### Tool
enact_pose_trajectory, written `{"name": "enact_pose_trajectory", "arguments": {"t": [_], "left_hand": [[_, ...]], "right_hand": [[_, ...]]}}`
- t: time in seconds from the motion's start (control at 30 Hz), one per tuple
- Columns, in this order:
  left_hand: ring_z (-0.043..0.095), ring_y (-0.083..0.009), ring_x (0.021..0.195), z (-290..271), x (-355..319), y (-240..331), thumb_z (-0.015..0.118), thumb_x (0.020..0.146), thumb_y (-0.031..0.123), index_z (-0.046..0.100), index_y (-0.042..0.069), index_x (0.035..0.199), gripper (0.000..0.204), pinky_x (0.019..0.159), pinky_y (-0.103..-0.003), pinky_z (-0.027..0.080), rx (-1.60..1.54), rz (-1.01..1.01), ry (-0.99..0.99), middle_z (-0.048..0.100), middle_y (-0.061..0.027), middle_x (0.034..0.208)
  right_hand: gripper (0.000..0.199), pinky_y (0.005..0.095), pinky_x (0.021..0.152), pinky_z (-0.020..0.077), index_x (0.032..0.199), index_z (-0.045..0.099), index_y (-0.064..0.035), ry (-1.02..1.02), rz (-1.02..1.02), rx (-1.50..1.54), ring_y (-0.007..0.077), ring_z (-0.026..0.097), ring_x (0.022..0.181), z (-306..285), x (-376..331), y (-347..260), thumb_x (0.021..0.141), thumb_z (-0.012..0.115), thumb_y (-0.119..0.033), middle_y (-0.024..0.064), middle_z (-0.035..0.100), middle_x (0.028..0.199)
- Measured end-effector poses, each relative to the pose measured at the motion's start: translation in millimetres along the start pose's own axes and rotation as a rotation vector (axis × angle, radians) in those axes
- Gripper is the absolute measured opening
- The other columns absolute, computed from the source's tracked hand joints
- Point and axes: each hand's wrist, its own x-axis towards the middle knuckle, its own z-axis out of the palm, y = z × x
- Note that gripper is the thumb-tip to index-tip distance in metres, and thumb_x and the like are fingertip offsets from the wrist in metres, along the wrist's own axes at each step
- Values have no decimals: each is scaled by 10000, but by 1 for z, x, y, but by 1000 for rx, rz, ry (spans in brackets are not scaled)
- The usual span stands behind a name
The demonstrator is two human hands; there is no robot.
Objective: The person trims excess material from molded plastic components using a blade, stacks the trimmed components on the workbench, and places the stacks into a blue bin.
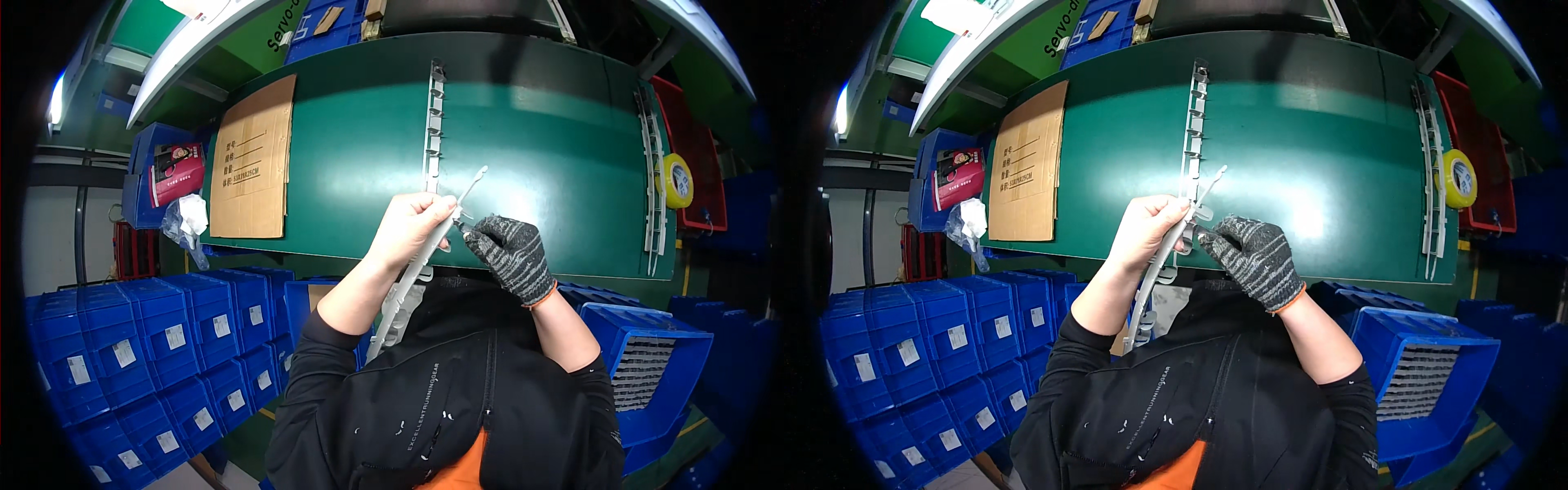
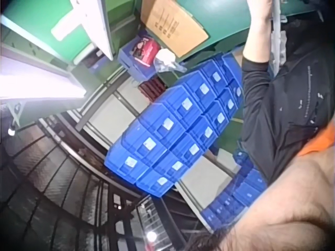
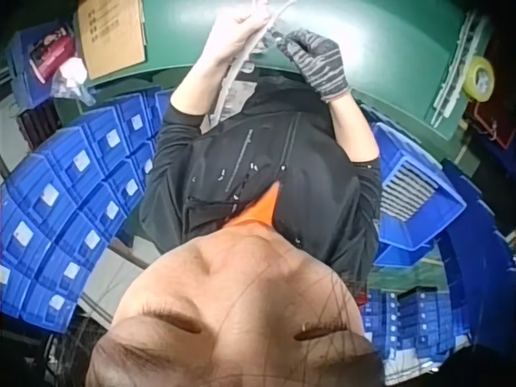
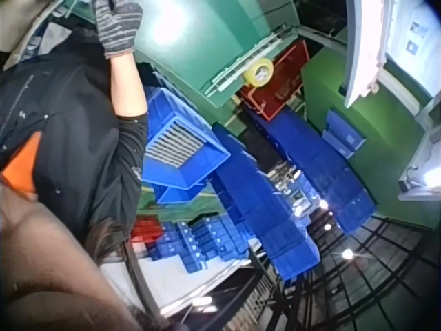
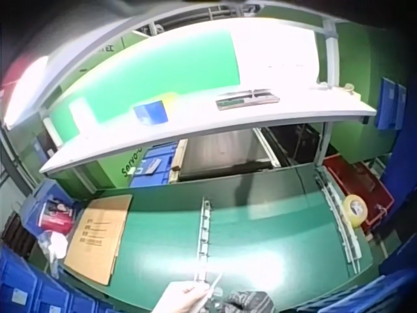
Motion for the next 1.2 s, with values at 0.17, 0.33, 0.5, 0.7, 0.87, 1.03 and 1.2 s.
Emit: {"name": "enact_pose_trajectory", "arguments": {"t": [0.17, 0.33, 0.5, 0.7, 0.87, 1.03, 1.2], "left_hand": [[502, -65, 468, 6, 0, 3, 570, 837, 277, 612, -9, 776, 296, 462, -196, 441, 52, -34, 9, 534, -9, 614], [510, -64, 466, -2, 3, -7, 566, 843, 271, 613, -9, 794, 287, 464, -195, 451, -5, -30, -7, 543, -10, 614], [519, -57, 467, 2, 4, -4, 579, 838, 261, 605, -7, 827, 269, 452, -184, 452, -104, -43, -55, 572, -18, 637], [519, -56, 467, 2, 4, -4, 580, 838, 266, 600, -9, 826, 275, 444, -172, 444, -86, -22, -61, 591, -35, 654], [520, -56, 465, 4, 4, -3, 581, 837, 263, 600, -10, 835, 274, 440, -175, 446, -91, -22, -85, 593, -40, 656], [521, -58, 464, 3, 4, -5, 581, 837, 250, 602, -13, 841, 264, 439, -173, 446, -100, -16, -93, 586, -35, 647], [508, -65, 464, 8, 0, -4, 577, 841, 222, 607, -22, 856, 246, 465, -193, 456, -76, 12, -37, 575, -18, 653]], "right_hand": [[130, 311, 553, 443, 769, 605, -37, 586, -429, -418, 234, 561, 589, -6, 1, 8, 789, 603, -165, 102, 582, 664], [95, 260, 530, 407, 773, 604, 0, 177, 128, 393, 154, 507, 540, -13, 2, 10, 786, 600, -94, 72, 551, 629], [140, 261, 503, 407, 816, 622, 4, 15, -129, 42, 132, 522, 532, 0, 6, 7, 774, 613, -129, 67, 564, 611], [135, 279, 508, 417, 822, 635, -2, 26, -95, 57, 161, 539, 527, -1, 6, 1, 772, 615, -126, 90, 567, 609], [241, 317, 585, 451, 970, 635, -69, -19, -24, 64, 243, 595, 633, -4, 3, 2, 768, 634, -199, 129, 619, 734], [145, 267, 510, 416, 836, 638, -2, 24, -55, 76, 137, 538, 534, -2, 3, 0, 780, 614, -133, 81, 569, 607], [162, 309, 519, 415, 878, 632, -40, 91, 25, 45, 202, 550, 544, 1, -3, 8, 797, 601, -177, 110, 577, 639]]}}
